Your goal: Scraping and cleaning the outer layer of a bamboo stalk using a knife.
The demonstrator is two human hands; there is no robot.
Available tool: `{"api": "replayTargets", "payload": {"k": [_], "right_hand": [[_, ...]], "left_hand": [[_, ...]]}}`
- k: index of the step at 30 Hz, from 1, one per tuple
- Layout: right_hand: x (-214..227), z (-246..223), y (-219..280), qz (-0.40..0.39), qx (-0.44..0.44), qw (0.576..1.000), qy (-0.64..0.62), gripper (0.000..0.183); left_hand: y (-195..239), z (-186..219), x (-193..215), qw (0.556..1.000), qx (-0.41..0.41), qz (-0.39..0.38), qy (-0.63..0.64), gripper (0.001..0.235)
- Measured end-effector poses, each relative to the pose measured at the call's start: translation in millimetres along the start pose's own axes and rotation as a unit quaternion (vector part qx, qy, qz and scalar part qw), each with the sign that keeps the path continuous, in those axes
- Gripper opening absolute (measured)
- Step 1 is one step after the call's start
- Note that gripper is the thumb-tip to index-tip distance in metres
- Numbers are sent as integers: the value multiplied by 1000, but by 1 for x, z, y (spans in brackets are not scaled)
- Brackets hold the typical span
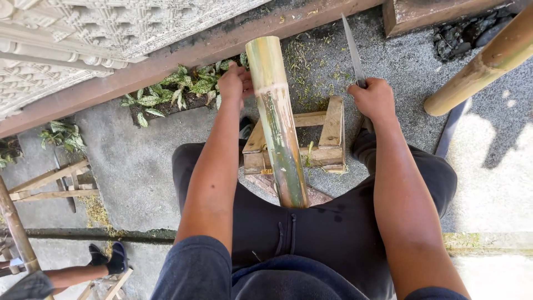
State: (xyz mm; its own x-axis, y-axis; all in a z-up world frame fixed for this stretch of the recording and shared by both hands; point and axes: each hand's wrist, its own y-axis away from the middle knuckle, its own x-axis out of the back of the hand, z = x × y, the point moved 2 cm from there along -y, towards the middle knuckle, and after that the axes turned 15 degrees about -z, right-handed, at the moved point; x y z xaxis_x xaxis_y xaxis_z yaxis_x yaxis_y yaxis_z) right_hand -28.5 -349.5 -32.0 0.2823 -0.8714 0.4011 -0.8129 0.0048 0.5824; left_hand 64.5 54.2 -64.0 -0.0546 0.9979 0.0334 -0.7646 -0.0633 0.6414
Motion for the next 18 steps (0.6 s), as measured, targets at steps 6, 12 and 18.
{"api": "replayTargets", "payload": {"k": [6,12,18], "right_hand": [[-3,-19,14,37,66,992,101,38],[-4,-25,16,52,104,987,110,37],[-6,-33,23,64,163,972,157,34]], "left_hand": [[76,15,-50,996,11,-84,-31,84],[90,-25,-28,998,-1,-47,-45,62],[164,78,-119,681,-497,-35,-536,12]]}}
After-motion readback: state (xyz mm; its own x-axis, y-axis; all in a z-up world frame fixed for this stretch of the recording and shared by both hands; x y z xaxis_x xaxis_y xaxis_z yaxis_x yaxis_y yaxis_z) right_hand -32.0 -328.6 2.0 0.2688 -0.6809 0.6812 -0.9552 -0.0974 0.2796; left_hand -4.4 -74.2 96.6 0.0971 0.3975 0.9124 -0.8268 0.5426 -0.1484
